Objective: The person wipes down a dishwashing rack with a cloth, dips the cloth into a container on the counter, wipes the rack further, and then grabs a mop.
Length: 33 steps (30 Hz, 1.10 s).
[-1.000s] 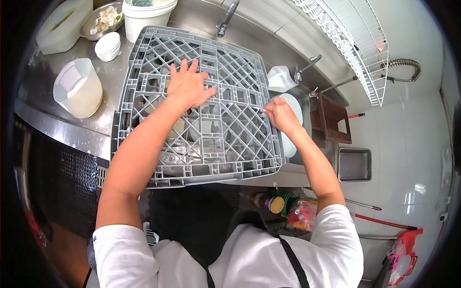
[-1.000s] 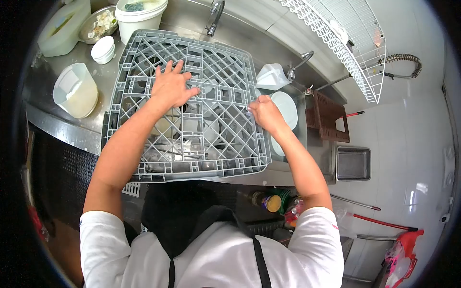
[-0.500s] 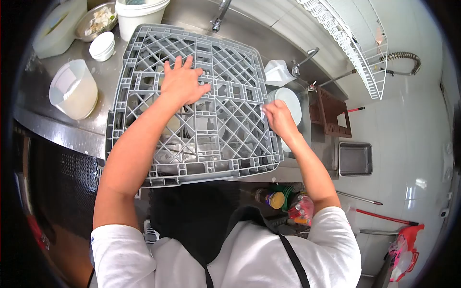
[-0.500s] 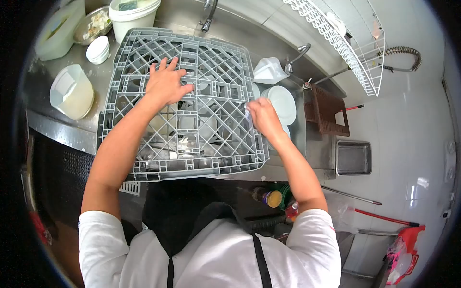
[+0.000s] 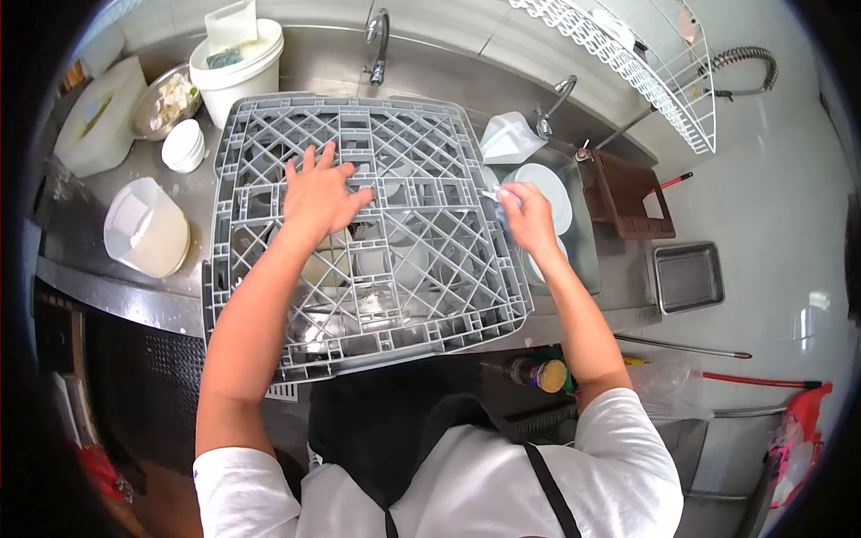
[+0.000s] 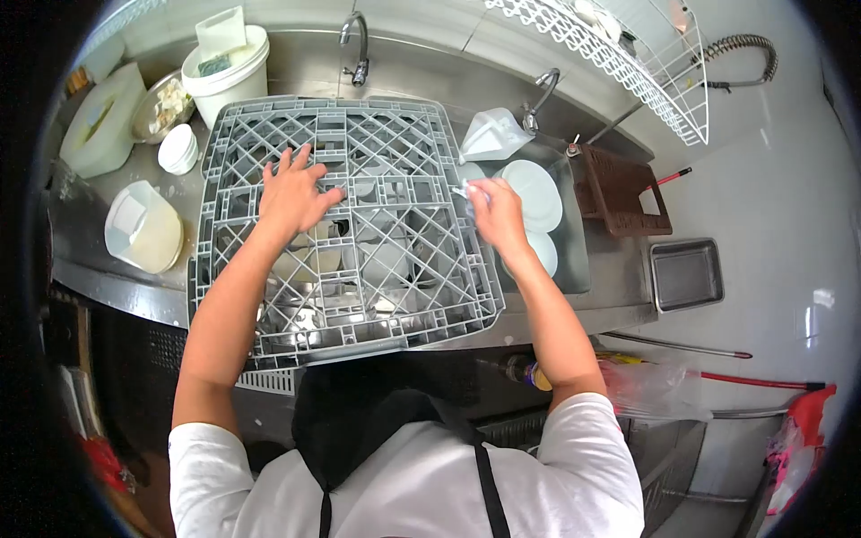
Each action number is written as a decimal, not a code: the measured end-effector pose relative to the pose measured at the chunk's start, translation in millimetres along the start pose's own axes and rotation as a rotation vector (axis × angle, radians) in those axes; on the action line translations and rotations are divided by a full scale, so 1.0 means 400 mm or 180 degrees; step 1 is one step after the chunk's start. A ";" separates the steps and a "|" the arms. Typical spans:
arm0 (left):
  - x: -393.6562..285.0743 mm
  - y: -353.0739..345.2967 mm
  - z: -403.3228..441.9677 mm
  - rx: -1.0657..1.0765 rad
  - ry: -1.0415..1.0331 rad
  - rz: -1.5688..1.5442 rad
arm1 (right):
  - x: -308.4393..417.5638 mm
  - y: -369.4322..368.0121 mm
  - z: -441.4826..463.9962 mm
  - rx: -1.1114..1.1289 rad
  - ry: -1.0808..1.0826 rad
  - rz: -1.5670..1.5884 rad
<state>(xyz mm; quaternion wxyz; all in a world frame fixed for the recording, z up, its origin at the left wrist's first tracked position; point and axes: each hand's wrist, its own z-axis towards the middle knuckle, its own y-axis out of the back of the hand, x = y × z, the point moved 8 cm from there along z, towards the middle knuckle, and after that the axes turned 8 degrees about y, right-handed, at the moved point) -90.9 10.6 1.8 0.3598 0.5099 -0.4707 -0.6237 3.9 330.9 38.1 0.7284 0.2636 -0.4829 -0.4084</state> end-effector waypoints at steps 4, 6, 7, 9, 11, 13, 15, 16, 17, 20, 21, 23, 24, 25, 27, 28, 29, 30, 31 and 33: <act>0.000 -0.003 0.006 0.0005 -0.0021 0.0064 | -0.049 -0.091 -0.005 0.0374 0.0534 -0.0628; -0.002 -0.005 0.005 0.0098 -0.0004 0.0115 | -0.045 -0.082 0.014 0.1051 -0.0279 -0.0148; -0.003 -0.004 0.004 0.0078 -0.0019 0.0085 | -0.049 -0.089 0.023 0.0988 -0.0339 -0.0215; -0.006 -0.004 0.006 0.0094 -0.0004 0.0106 | -0.051 -0.110 0.049 0.0864 -0.0430 -0.0357; -0.009 0.004 0.002 0.0129 0.0056 0.0089 | -0.053 -0.116 0.038 0.0399 -0.0243 -0.0336; -0.013 0.009 -0.001 0.0157 0.0073 0.0103 | -0.058 -0.103 0.022 -0.0005 -0.0296 -0.0276; -0.011 0.006 0.004 0.0174 0.0103 0.0103 | -0.080 -0.076 0.001 -0.0319 -0.0570 -0.0158; -0.009 0.004 0.003 0.0136 0.0083 0.0087 | -0.095 -0.054 0.000 -0.0565 -0.0747 -0.0028; -0.007 -0.001 0.003 0.0100 0.0064 0.0068 | -0.114 -0.031 0.006 -0.0809 -0.0925 0.0100; -0.005 0.001 0.002 0.0066 0.0041 0.0062 | -0.117 -0.019 0.071 -0.1135 -0.0918 0.0294; -0.007 0.001 0.002 0.0063 0.0034 0.0069 | -0.114 -0.043 0.102 -0.1037 -0.0856 0.0309; -0.011 -0.003 0.001 0.0073 0.0016 0.0090 | -0.112 -0.110 0.146 0.0194 -0.1092 0.0282; -0.011 -0.004 0.001 0.0080 0.0017 0.0099 | -0.110 -0.124 0.151 0.0428 -0.0979 0.0077; -0.008 -0.003 0.003 0.0087 0.0032 0.0103 | -0.108 -0.143 0.157 0.0672 -0.0855 -0.0130; -0.007 -0.003 0.007 0.0110 0.0012 0.0105 | -0.119 -0.175 0.181 0.1096 -0.0712 -0.0345; -0.006 -0.005 0.004 0.0138 0.0020 0.0097 | -0.129 -0.183 0.201 0.1075 -0.0684 -0.0458; -0.008 -0.002 0.001 0.0121 0.0012 0.0088 | -0.138 -0.193 0.215 0.1044 -0.0672 -0.0564; -0.005 -0.004 0.001 0.0133 0.0027 0.0098 | -0.147 -0.197 0.225 0.0996 -0.0663 -0.0675; -0.004 -0.005 0.002 0.0137 0.0033 0.0107 | -0.151 -0.205 0.230 0.1021 -0.0571 -0.0645; -0.005 -0.004 0.004 0.0170 0.0056 0.0140 | -0.153 -0.205 0.217 0.0703 -0.0626 -0.0586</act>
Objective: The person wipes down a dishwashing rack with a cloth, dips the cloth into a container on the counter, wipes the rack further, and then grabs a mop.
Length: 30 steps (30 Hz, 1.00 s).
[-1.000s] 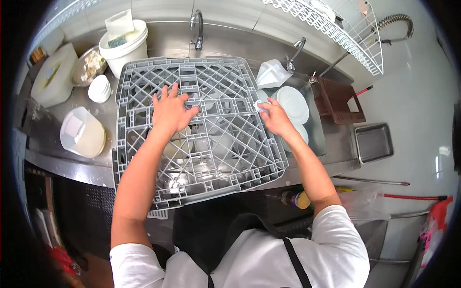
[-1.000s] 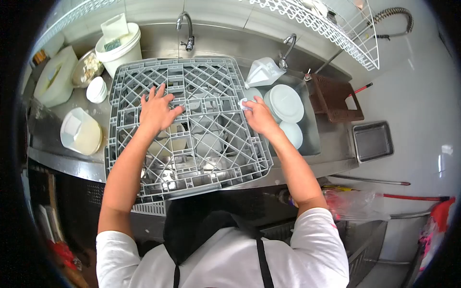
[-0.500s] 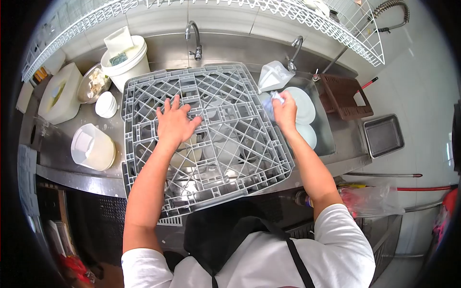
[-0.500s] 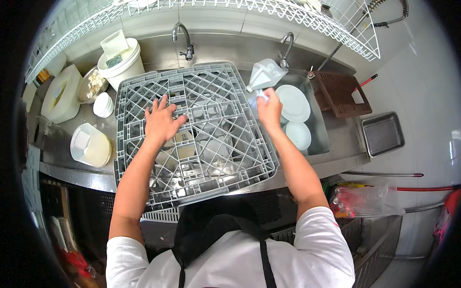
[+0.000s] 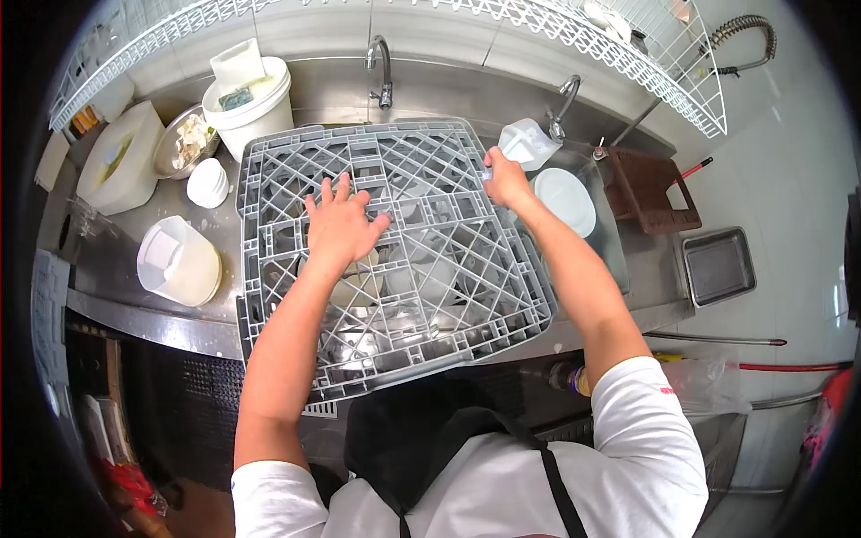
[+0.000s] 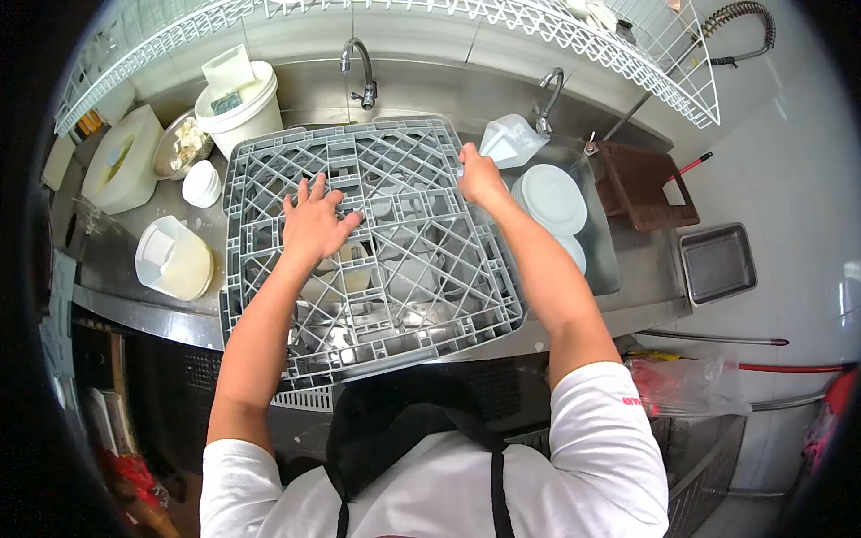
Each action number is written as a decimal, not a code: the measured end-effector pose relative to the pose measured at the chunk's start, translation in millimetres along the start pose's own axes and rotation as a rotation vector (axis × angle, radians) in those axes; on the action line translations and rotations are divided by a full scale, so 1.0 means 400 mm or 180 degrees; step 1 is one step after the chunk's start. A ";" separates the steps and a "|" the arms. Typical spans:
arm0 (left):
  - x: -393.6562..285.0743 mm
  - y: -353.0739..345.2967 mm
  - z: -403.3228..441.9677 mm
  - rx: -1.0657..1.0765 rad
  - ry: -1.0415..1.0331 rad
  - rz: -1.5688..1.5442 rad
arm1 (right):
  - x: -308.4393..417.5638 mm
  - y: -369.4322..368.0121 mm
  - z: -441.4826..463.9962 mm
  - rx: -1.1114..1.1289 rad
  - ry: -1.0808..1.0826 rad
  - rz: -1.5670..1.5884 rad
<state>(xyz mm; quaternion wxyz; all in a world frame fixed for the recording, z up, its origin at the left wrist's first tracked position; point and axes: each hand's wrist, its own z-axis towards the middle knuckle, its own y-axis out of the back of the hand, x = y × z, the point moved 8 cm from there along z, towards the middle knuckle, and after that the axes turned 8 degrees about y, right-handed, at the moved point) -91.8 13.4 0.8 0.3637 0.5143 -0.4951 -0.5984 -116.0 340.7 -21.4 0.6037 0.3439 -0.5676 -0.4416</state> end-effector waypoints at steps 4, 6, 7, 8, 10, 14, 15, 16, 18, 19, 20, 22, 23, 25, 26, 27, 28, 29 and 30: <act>0.004 0.001 0.000 0.0029 0.0042 0.0027 | 0.021 0.016 -0.057 -0.0783 -0.0116 0.0300; -0.002 0.004 0.000 0.0062 0.0037 0.0076 | 0.025 0.043 -0.086 -0.1070 -0.0414 0.0365; -0.002 0.003 -0.001 0.0077 0.0041 0.0059 | 0.009 0.043 -0.091 -0.1208 -0.0430 0.0391; -0.002 0.004 0.000 0.0086 0.0047 0.0039 | -0.017 0.040 -0.094 -0.1348 -0.0441 0.0417; 0.004 0.005 0.000 0.0039 0.0061 -0.0010 | -0.047 0.039 -0.086 -0.1281 -0.0487 0.0573; 0.004 0.000 0.002 0.0073 0.0081 0.0023 | -0.051 0.003 -0.039 -0.0093 -0.0202 0.0676; 0.001 -0.001 0.000 0.0134 0.0075 0.0072 | -0.039 -0.005 -0.026 0.0275 -0.0019 0.0602; 0.000 -0.001 0.000 0.0157 0.0082 0.0071 | -0.029 -0.007 -0.010 0.0494 0.0127 0.0241; 0.001 0.000 0.001 0.0187 0.0105 0.0063 | -0.016 -0.008 0.003 0.0109 -0.0004 -0.0094; 0.000 0.002 0.002 0.0189 0.0104 0.0069 | -0.001 -0.009 0.009 -0.0079 -0.0059 -0.0264; 0.000 0.003 0.002 0.0196 0.0107 0.0074 | 0.007 -0.004 -0.012 -0.0463 -0.0186 -0.0112; 0.001 0.004 0.002 0.0162 0.0097 0.0058 | 0.019 0.010 -0.059 -0.0850 -0.0260 0.0018; 0.003 0.002 0.004 0.0120 0.0099 0.0032 | 0.024 0.021 -0.069 -0.1035 -0.0279 0.0079; 0.008 -0.005 0.000 0.0030 0.0079 -0.0020 | 0.004 0.042 -0.085 -0.1392 -0.0485 0.0297; 0.010 -0.005 0.001 -0.0040 0.0062 -0.0054 | -0.008 0.058 -0.089 -0.1586 -0.0585 0.0414; 0.008 0.004 0.000 -0.0102 0.0045 -0.0083 | -0.019 0.072 -0.084 -0.1789 -0.0534 0.0439; 0.007 0.006 0.000 -0.0069 0.0046 -0.0090 | -0.032 0.089 -0.068 -0.1999 -0.0470 0.0461; 0.008 0.008 0.001 -0.0003 0.0069 -0.0072 | -0.045 0.102 -0.049 -0.2206 -0.0402 0.0482; 0.005 0.013 0.001 0.0072 0.0089 -0.0053 | -0.029 0.134 -0.031 -0.2165 -0.0431 0.0869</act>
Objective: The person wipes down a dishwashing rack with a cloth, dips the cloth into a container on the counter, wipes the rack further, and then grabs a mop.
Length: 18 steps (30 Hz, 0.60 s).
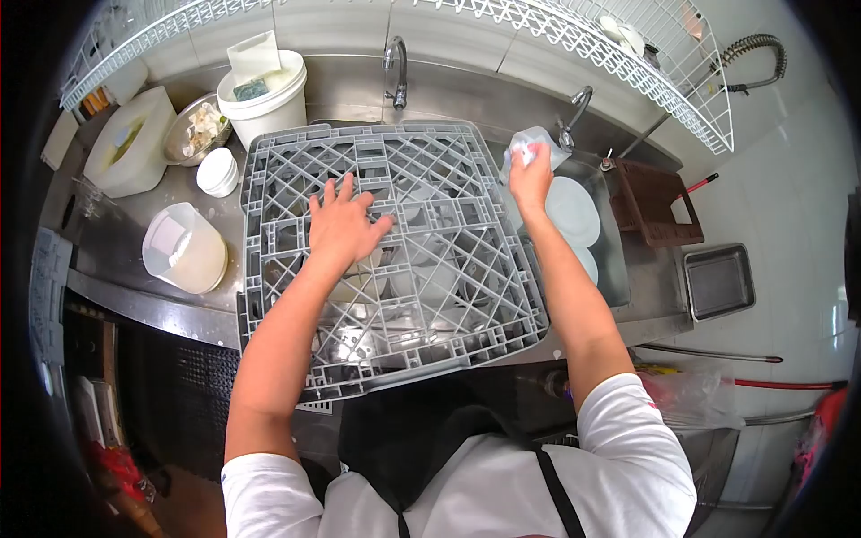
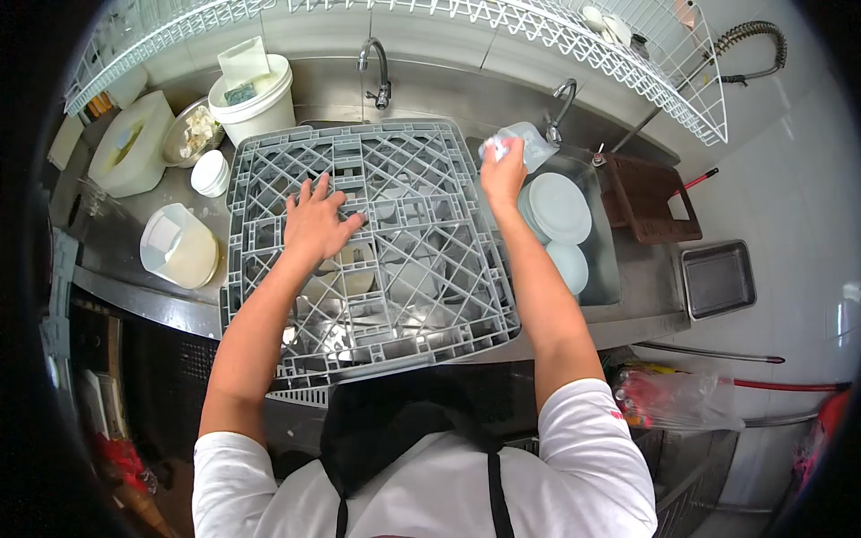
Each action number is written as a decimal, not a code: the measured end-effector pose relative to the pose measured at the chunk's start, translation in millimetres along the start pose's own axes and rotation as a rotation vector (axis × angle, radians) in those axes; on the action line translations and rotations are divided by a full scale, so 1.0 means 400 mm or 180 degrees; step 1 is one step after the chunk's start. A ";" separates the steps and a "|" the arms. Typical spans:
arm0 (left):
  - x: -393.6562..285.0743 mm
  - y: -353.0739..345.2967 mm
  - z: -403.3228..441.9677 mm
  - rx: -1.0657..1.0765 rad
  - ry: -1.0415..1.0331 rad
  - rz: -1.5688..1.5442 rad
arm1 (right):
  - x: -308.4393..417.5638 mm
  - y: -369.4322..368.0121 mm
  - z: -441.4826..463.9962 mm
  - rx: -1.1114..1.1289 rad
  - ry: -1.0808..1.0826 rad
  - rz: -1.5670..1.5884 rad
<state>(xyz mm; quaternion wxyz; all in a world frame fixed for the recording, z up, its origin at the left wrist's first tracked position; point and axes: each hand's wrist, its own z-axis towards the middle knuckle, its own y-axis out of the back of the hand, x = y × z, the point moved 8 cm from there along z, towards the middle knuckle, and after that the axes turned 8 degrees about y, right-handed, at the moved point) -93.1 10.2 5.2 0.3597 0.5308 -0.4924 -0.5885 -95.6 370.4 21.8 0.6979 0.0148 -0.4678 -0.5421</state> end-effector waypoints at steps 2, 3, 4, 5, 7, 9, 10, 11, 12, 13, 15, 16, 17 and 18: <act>-0.005 -0.001 0.000 0.0063 0.0036 0.0016 | 0.016 -0.051 0.055 0.0500 0.0069 0.0430; -0.007 -0.004 0.002 0.0057 0.0038 0.0036 | 0.011 -0.079 0.066 0.0752 0.0099 0.0644; -0.007 -0.006 0.002 0.0042 0.0036 0.0054 | 0.026 -0.120 0.052 0.1241 0.0569 0.0277; -0.007 -0.006 0.003 0.0029 0.0041 0.0064 | 0.036 -0.166 0.028 0.1733 0.1047 -0.0099; -0.004 -0.007 0.004 -0.0036 0.0050 0.0054 | 0.065 -0.201 -0.021 0.1974 0.1733 -0.0663; 0.000 -0.003 0.004 -0.0140 0.0059 -0.0030 | 0.072 -0.196 -0.053 0.1767 0.1563 -0.0979; 0.000 -0.006 0.001 -0.0095 0.0061 -0.0009 | 0.078 -0.199 -0.072 0.1937 0.1825 -0.0984; -0.001 -0.005 0.001 -0.0057 0.0064 0.0004 | 0.070 -0.207 -0.073 0.2202 0.1982 -0.0969; -0.002 -0.001 0.002 -0.0023 0.0068 0.0018 | 0.055 -0.218 -0.064 0.2466 0.2141 -0.0950; -0.002 0.002 0.003 -0.0028 0.0018 0.0029 | 0.065 -0.227 -0.058 0.2727 0.2305 -0.0932; 0.000 0.001 -0.004 -0.0026 -0.0092 0.0048 | 0.070 -0.249 -0.033 0.2946 0.2398 -0.1086; 0.002 -0.003 -0.002 -0.0078 -0.0113 0.0074 | 0.078 -0.263 -0.022 0.2922 0.2516 -0.1068; 0.006 -0.003 0.002 -0.0111 -0.0097 0.0059 | 0.088 -0.275 -0.009 0.2878 0.2650 -0.1053; 0.008 -0.003 0.002 -0.0146 -0.0086 0.0043 | 0.125 -0.260 -0.015 0.2849 0.2703 -0.1181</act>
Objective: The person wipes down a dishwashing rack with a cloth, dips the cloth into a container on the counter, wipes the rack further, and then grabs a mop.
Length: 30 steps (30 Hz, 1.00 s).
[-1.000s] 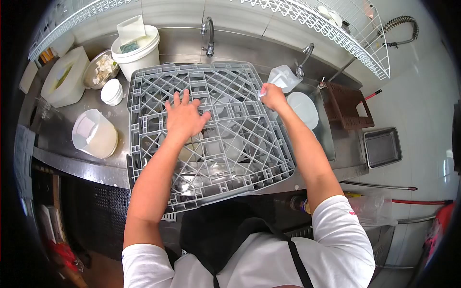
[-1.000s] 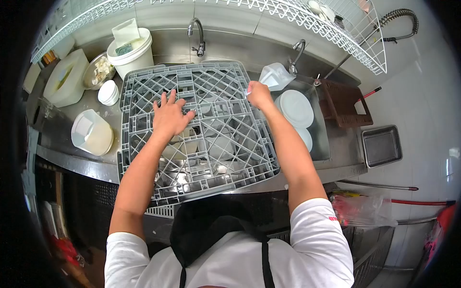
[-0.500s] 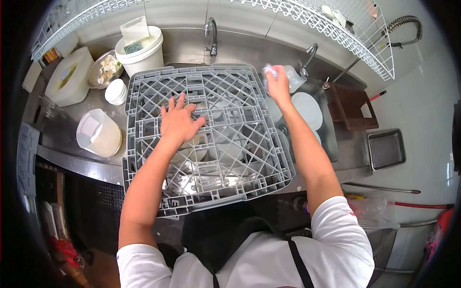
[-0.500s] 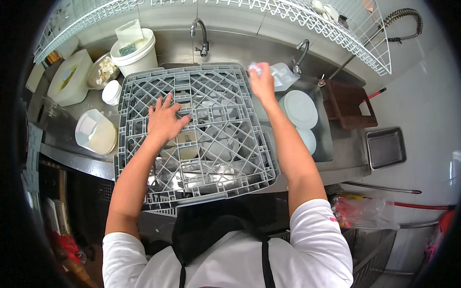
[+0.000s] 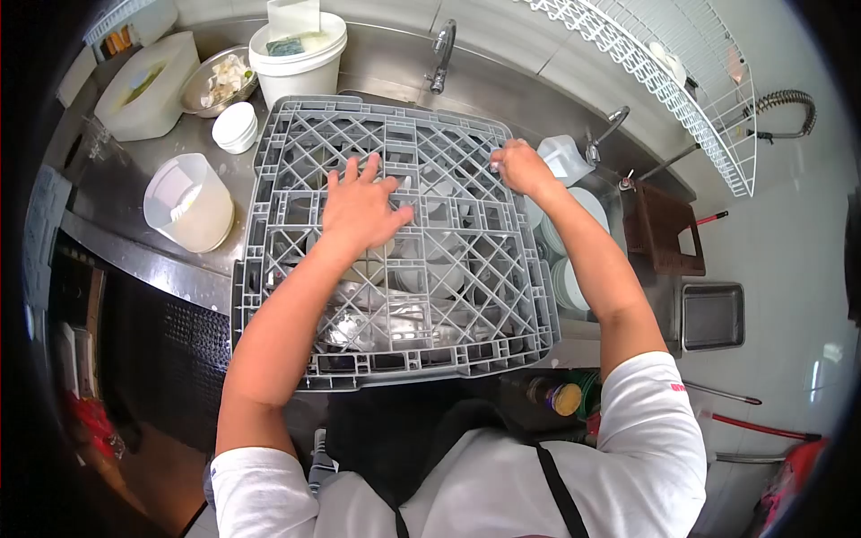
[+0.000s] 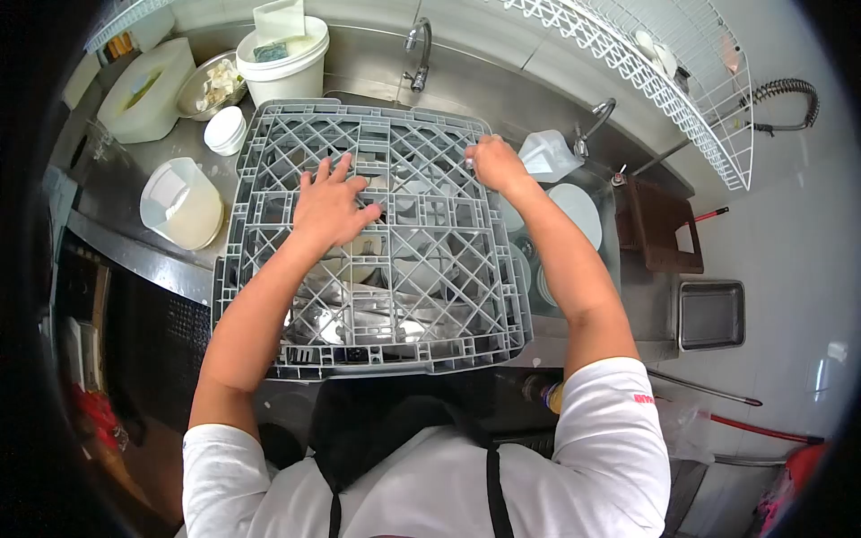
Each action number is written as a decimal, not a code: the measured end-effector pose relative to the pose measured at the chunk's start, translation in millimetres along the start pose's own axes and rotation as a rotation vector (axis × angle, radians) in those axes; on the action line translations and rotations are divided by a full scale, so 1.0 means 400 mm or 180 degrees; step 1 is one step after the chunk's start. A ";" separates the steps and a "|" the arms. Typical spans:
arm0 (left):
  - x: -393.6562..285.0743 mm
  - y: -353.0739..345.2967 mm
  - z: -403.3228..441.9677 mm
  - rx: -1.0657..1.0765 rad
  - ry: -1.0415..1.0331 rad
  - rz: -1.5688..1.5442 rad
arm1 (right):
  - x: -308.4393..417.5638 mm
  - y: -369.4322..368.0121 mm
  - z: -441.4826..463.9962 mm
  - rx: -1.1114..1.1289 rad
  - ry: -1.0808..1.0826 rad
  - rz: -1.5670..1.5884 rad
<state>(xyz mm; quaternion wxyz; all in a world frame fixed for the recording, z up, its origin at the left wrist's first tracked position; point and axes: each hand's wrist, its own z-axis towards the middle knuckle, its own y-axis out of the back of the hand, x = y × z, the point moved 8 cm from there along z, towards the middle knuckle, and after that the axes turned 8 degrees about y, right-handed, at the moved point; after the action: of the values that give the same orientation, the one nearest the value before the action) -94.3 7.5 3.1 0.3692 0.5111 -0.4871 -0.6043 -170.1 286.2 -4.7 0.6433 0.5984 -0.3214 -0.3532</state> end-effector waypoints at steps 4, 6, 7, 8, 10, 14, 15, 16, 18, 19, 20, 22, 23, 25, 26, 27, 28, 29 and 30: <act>0.003 -0.009 0.001 -0.0019 0.0010 -0.0041 | -0.001 0.002 -0.030 0.0319 -0.0202 0.0357; 0.004 -0.004 0.002 -0.0045 -0.0019 -0.0069 | 0.015 0.027 -0.064 0.0600 -0.0609 0.0643; 0.004 -0.002 -0.001 -0.0012 -0.0013 -0.0081 | 0.021 0.023 -0.075 0.0585 -0.0547 0.0621; 0.003 0.002 -0.002 0.0017 -0.0013 -0.0089 | 0.021 0.013 -0.088 0.0563 -0.0488 0.0600; 0.004 0.001 -0.003 0.0020 -0.0017 -0.0107 | 0.015 0.004 -0.089 0.0484 -0.0340 0.0557; 0.006 -0.005 -0.002 0.0021 -0.0005 -0.0075 | -0.027 0.002 -0.032 -0.0608 -0.0195 0.0187; 0.003 -0.004 -0.001 0.0042 0.0007 -0.0058 | -0.027 -0.004 -0.026 -0.0486 -0.0227 0.0169; 0.000 -0.001 0.000 0.0070 0.0013 -0.0062 | -0.029 -0.008 -0.020 -0.0365 -0.0255 0.0146; 0.003 0.001 0.000 0.0127 0.0048 -0.0087 | -0.020 -0.011 -0.028 -0.0141 -0.0246 0.0140; 0.006 -0.001 0.000 0.0135 0.0065 -0.0115 | -0.006 -0.006 -0.050 -0.0038 -0.0192 0.0146; 0.007 -0.005 0.000 0.0142 0.0087 -0.0147 | 0.009 0.001 -0.071 0.0069 -0.0132 0.0149; 0.011 -0.007 0.001 0.0212 0.0108 -0.0161 | 0.026 0.008 -0.111 0.0388 -0.0414 0.0483; 0.014 -0.006 0.002 0.0208 0.0121 -0.0162 | 0.023 0.008 -0.114 0.0555 -0.0547 0.0654; 0.011 -0.012 -0.001 0.0261 0.0075 -0.0105 | 0.001 0.039 -0.085 0.0222 -0.0827 0.0815; 0.010 -0.013 0.002 0.0300 0.0086 -0.0123 | -0.011 0.069 -0.057 -0.0156 -0.1143 0.0882; 0.009 -0.013 0.003 0.0291 0.0086 -0.0137 | -0.030 0.097 -0.035 -0.0539 -0.1456 0.0940; 0.009 -0.015 0.003 0.0278 0.0090 -0.0153 | -0.038 0.102 -0.004 -0.0910 -0.1136 0.0841; 0.010 -0.016 0.004 0.0265 0.0103 -0.0169 | -0.047 0.063 0.017 -0.0759 -0.1068 0.0954; 0.009 -0.015 0.003 0.0264 0.0094 -0.0168 | -0.050 0.018 0.036 -0.0604 -0.1000 0.1072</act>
<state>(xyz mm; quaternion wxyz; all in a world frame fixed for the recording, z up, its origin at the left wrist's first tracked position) -95.9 5.8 -3.8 0.3388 0.5475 -0.4926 -0.5855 -192.5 295.3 3.9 0.6885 0.4110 -0.4780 -0.3584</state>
